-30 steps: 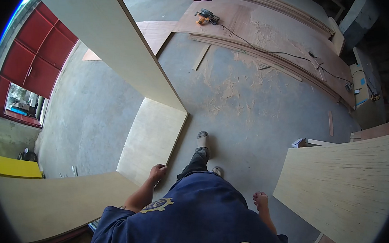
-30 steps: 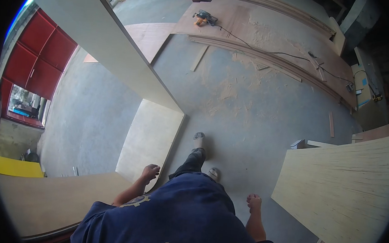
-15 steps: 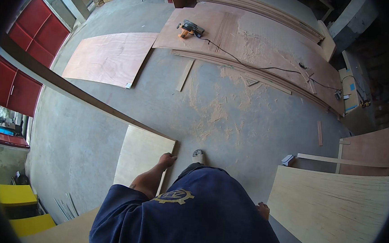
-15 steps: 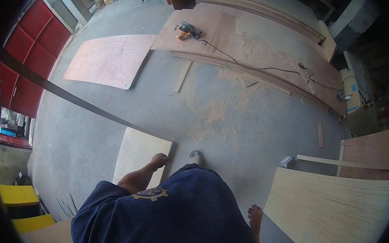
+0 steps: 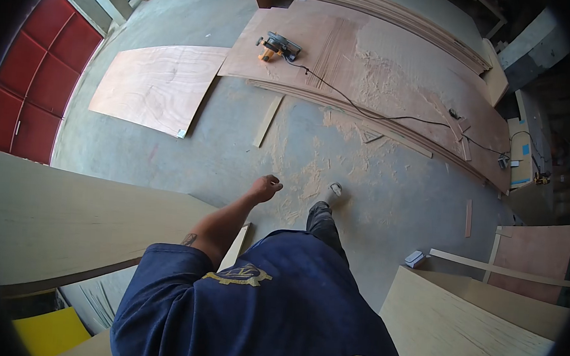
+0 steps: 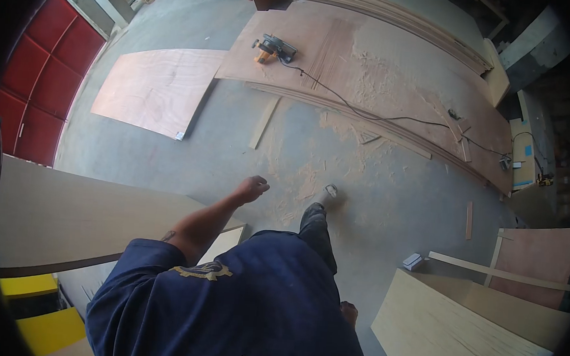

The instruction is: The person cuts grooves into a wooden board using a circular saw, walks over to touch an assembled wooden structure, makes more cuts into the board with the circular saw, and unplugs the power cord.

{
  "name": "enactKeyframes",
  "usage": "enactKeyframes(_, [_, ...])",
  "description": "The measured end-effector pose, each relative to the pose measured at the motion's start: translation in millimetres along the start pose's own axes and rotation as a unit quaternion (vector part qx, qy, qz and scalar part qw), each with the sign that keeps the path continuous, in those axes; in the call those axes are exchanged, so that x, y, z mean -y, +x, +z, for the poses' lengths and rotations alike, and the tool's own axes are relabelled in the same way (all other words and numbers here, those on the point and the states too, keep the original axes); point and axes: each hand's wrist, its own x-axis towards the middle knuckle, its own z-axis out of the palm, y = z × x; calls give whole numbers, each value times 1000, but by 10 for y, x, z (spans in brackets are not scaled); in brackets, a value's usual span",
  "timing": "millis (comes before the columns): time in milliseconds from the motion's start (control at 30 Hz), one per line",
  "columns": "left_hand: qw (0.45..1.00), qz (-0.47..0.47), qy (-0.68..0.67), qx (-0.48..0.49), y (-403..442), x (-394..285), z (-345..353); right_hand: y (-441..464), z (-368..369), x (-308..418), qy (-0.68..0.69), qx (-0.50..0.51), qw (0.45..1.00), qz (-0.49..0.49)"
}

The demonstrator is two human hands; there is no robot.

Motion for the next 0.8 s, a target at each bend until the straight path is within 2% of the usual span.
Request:
enactKeyframes(67, [999, -49, 18, 9, 51, 272, -43, 174, -469, 295, 121, 76, 982, 120])
enactKeyframes(133, [992, -121, 33, 1, -65, 553, -142, 546, -957, 400, 237, 109, 937, 233])
enactKeyframes(200, [973, -227, 44, -1, -184, 960, -254, 1114, -1514, 438, 357, 112, 867, 329])
enactKeyframes(300, [903, -429, -25, -13, -586, 748, -586, 2234, -2403, 350, 515, 69, 740, 428])
enactKeyframes(367, [899, -434, -47, -39, -558, 598, -704, 3102, -3037, 259, 505, 9, 745, 436])
enactKeyframes(433, [892, -442, -71, -66, -419, 380, -782, 4078, -3642, 159, 476, -44, 779, 405])
enactKeyframes(500, [889, -398, -187, -130, -98, 80, -778, 5007, -4104, -24, 480, -75, 804, 343])
enactKeyframes(600, [894, -367, -232, -111, 534, -227, -779, 6135, -4820, 200, 469, -98, 828, 292])
enactKeyframes(667, [910, -348, -208, -87, 967, -405, -836, 6729, -5008, 384, 470, -106, 848, 222])
enactKeyframes(767, [935, -309, -169, -41, 1725, -452, -999, 7324, -5050, 955, 438, -77, 870, 211])
enactKeyframes(800, [943, -293, -154, -23, 1999, -442, -1061, 7543, -4858, 1002, 444, -66, 873, 190])
